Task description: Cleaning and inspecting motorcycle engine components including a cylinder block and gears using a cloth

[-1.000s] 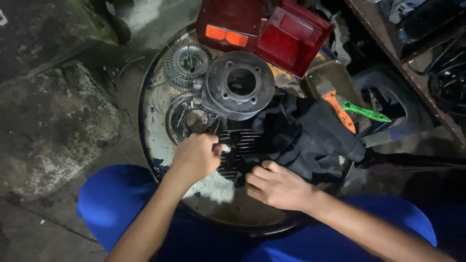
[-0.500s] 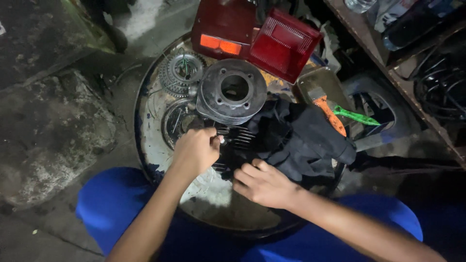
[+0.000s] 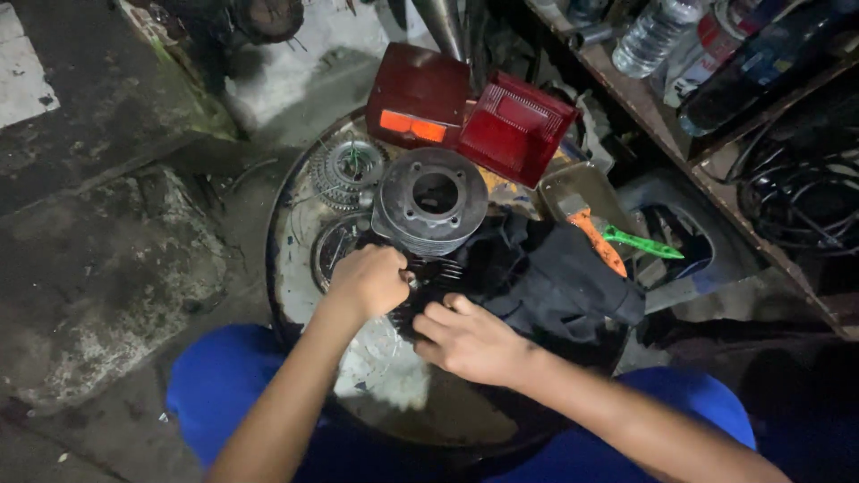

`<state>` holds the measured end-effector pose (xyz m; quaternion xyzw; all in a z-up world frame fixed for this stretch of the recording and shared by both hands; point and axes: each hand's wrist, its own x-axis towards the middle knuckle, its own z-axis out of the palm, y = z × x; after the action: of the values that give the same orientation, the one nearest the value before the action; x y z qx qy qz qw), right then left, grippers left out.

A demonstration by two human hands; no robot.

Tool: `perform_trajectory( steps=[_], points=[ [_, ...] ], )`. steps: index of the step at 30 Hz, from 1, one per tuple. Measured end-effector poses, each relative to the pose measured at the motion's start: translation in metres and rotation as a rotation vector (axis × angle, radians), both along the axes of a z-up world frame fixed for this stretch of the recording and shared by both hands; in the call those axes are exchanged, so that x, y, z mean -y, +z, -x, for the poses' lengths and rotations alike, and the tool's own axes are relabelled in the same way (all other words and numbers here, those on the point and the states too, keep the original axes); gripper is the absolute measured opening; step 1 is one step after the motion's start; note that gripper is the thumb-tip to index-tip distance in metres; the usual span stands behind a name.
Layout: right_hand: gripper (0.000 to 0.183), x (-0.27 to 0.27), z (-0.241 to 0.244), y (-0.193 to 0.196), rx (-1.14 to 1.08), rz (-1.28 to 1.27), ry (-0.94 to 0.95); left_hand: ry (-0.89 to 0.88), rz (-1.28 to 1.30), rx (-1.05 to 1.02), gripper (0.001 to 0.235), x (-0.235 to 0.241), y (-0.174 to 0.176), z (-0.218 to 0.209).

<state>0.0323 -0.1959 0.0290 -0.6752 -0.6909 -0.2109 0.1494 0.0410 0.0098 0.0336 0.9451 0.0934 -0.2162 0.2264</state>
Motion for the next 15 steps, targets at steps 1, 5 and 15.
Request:
perform_trajectory(
  steps=[1, 5, 15],
  points=[
    [0.015, 0.004, 0.0, 0.001, 0.005, 0.001, 0.0, 0.0, 0.001, 0.005, 0.028, 0.001, 0.005, -0.002],
    [0.024, 0.011, -0.009, 0.009, -0.044, 0.1, 0.088, -0.147, -0.071, -0.068, 0.031, -0.001, 0.023, -0.014],
    [0.024, -0.002, 0.001, 0.001, -0.203, 0.189, 0.015, -0.274, 0.11, -0.149, 0.044, -0.016, 0.026, -0.017]
  ],
)
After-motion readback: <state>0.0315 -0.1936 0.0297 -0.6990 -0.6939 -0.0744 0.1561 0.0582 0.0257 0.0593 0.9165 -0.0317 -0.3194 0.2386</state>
